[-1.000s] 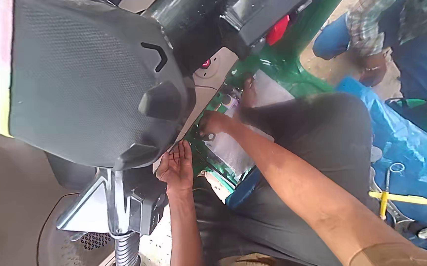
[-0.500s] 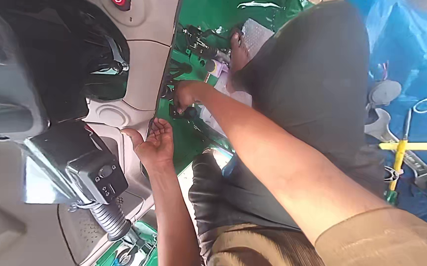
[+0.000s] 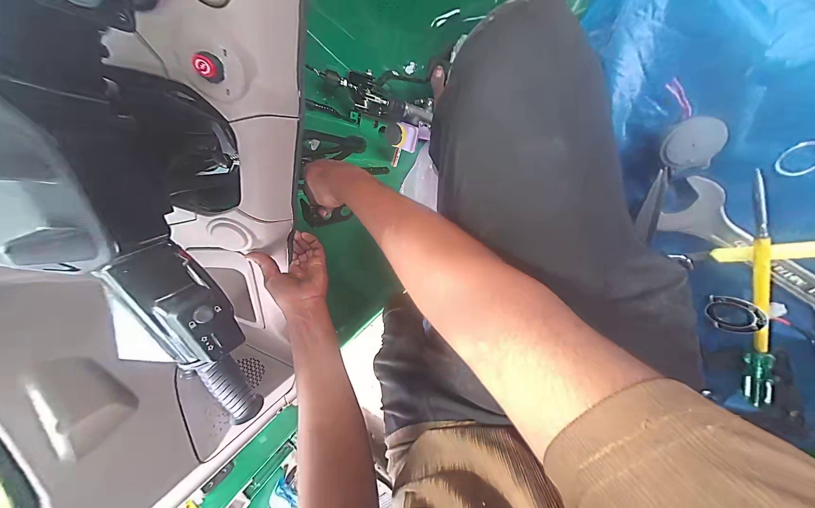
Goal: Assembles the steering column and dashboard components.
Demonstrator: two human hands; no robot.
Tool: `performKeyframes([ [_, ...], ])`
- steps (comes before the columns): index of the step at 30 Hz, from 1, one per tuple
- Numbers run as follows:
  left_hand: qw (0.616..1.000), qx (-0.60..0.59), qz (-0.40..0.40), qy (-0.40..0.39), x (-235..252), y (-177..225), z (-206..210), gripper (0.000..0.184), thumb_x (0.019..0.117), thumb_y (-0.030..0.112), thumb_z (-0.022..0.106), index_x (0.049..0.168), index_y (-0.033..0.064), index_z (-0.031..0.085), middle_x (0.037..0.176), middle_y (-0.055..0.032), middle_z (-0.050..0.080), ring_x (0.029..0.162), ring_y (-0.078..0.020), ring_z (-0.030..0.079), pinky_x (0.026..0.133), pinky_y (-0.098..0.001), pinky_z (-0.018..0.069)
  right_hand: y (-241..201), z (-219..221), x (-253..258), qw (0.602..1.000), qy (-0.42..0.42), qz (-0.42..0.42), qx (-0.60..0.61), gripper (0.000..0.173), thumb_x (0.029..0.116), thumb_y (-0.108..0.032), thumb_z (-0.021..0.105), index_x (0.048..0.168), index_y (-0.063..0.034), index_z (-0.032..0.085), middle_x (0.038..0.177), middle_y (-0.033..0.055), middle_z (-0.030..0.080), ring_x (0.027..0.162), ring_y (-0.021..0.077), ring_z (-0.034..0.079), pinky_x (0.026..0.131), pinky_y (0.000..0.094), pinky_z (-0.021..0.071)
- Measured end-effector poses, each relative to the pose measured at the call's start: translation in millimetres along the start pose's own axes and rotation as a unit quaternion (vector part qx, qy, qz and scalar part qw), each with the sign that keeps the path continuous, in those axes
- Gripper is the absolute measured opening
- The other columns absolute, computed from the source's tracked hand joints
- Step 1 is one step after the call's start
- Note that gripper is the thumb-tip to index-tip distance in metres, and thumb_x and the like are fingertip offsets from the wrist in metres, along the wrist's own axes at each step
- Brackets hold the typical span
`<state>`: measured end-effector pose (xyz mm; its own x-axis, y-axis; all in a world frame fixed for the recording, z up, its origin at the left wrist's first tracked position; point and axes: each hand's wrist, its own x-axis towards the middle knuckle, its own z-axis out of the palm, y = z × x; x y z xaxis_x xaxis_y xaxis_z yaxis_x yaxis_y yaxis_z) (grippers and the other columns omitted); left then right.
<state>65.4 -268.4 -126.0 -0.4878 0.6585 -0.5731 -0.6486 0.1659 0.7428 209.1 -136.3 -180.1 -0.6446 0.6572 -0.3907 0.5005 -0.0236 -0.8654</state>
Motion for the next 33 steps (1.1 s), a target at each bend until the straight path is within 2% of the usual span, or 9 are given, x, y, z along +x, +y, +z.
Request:
performKeyframes([
  [2, 1.0, 0.023, 0.009, -0.004, 0.9, -2.3, -4.8, 0.071, 0.1027, 0.067, 0.033, 0.136, 0.0055, 0.047, 0.125, -0.0114, 0.065, 0.116, -0.0193, 0.066, 0.103, -0.0343, 0.0531, 6.5, 4.8, 7.6, 1.0, 0.003, -0.025, -0.018, 0.023, 0.0899, -0.022, 0.078, 0.107, -0.0068, 0.072, 0.121, 0.0162, 0.067, 0.115, 0.0351, 0.064, 0.09, 0.0618, 0.0539],
  [5, 0.999, 0.036, 0.003, -0.001, 3.1, -5.7, -8.3, 0.073, 0.102, 0.069, 0.034, 0.141, 0.0071, 0.044, 0.131, -0.0107, 0.063, 0.121, -0.0197, 0.064, 0.106, -0.0364, 0.0516, 10.3, 9.6, 13.3, 0.998, -0.009, -0.035, -0.041, 0.028, 0.0875, -0.022, 0.081, 0.11, -0.0065, 0.073, 0.126, 0.018, 0.065, 0.121, 0.0368, 0.061, 0.096, 0.062, 0.0519],
  [10, 1.0, 0.025, -0.012, 0.006, 5.8, -6.7, -11.0, 0.072, 0.1003, 0.069, 0.038, 0.141, 0.0095, 0.045, 0.129, -0.0095, 0.063, 0.116, -0.0207, 0.065, 0.103, -0.0399, 0.0529, 14.1, 13.6, 14.3, 0.996, -0.015, -0.082, -0.019, 0.018, 0.092, -0.015, 0.075, 0.109, -0.0182, 0.079, 0.115, 0.0074, 0.073, 0.111, 0.0255, 0.067, 0.101, 0.0538, 0.0513],
  [13, 1.0, -0.01, -0.01, 0.022, 8.6, -7.5, -11.4, 0.071, 0.0994, 0.068, 0.044, 0.141, 0.0094, 0.045, 0.127, -0.0103, 0.063, 0.112, -0.0222, 0.067, 0.1, -0.0412, 0.0548, 22.4, 14.6, 11.8, 0.996, 0.009, -0.085, 0.001, 0.021, 0.094, -0.017, 0.073, 0.114, -0.0214, 0.079, 0.121, 0.0083, 0.073, 0.117, 0.0278, 0.065, 0.104, 0.0566, 0.0487],
  [20, 0.992, -0.126, -0.018, 0.012, 8.5, -5.8, -3.5, 0.075, 0.1019, 0.06, 0.048, 0.154, 0.0084, 0.032, 0.151, -0.015, 0.049, 0.137, -0.0273, 0.054, 0.113, -0.0423, 0.0467, 16.1, 31.3, -2.2, 0.992, 0.011, -0.004, 0.124, 0.021, 0.0954, -0.02, 0.074, 0.116, -0.0176, 0.078, 0.118, 0.0087, 0.074, 0.113, 0.0249, 0.067, 0.101, 0.0552, 0.0509],
  [22, 0.99, -0.136, -0.03, 0.019, 6.5, -1.9, 0.0, 0.076, 0.1023, 0.061, 0.046, 0.154, 0.0064, 0.031, 0.152, -0.016, 0.049, 0.137, -0.0278, 0.054, 0.113, -0.0412, 0.0467, 6.9, 30.8, -6.6, 0.99, 0.02, 0.028, 0.14, 0.018, 0.0954, -0.019, 0.075, 0.113, -0.016, 0.078, 0.112, 0.0101, 0.075, 0.107, 0.0262, 0.069, 0.095, 0.0552, 0.0529],
  [25, 0.995, -0.091, -0.035, 0.033, 9.1, -1.4, 1.4, 0.07, 0.104, 0.061, 0.039, 0.147, 0.0063, 0.038, 0.139, -0.0153, 0.058, 0.123, -0.0256, 0.062, 0.103, -0.04, 0.0532, 2.6, 30.9, 3.3, 0.988, -0.002, 0.068, 0.142, 0.017, 0.096, -0.021, 0.073, 0.112, -0.0154, 0.077, 0.113, 0.0089, 0.073, 0.108, 0.0233, 0.067, 0.098, 0.0505, 0.051],
  [29, 0.998, -0.05, -0.008, 0.048, 14.8, -10.9, 0.9, 0.057, 0.1056, 0.059, 0.031, 0.122, 0.0093, 0.055, 0.108, -0.0086, 0.07, 0.094, -0.021, 0.07, 0.082, -0.0396, 0.059, 15.7, 31.0, 22.1, 0.989, -0.067, 0.05, 0.118, 0.021, 0.0941, -0.023, 0.073, 0.113, -0.0157, 0.077, 0.121, 0.0096, 0.071, 0.115, 0.0234, 0.064, 0.104, 0.05, 0.0488],
  [33, 0.998, -0.036, 0.009, 0.055, 11.4, -15.2, 6.8, 0.056, 0.1052, 0.058, 0.029, 0.112, 0.0124, 0.059, 0.096, -0.0047, 0.071, 0.087, -0.0199, 0.07, 0.081, -0.0424, 0.0586, 20.3, 15.0, 23.7, 0.984, -0.101, 0.075, 0.129, 0.02, 0.0941, -0.02, 0.073, 0.113, -0.0136, 0.077, 0.117, 0.0096, 0.072, 0.111, 0.0232, 0.065, 0.101, 0.0497, 0.0488],
])
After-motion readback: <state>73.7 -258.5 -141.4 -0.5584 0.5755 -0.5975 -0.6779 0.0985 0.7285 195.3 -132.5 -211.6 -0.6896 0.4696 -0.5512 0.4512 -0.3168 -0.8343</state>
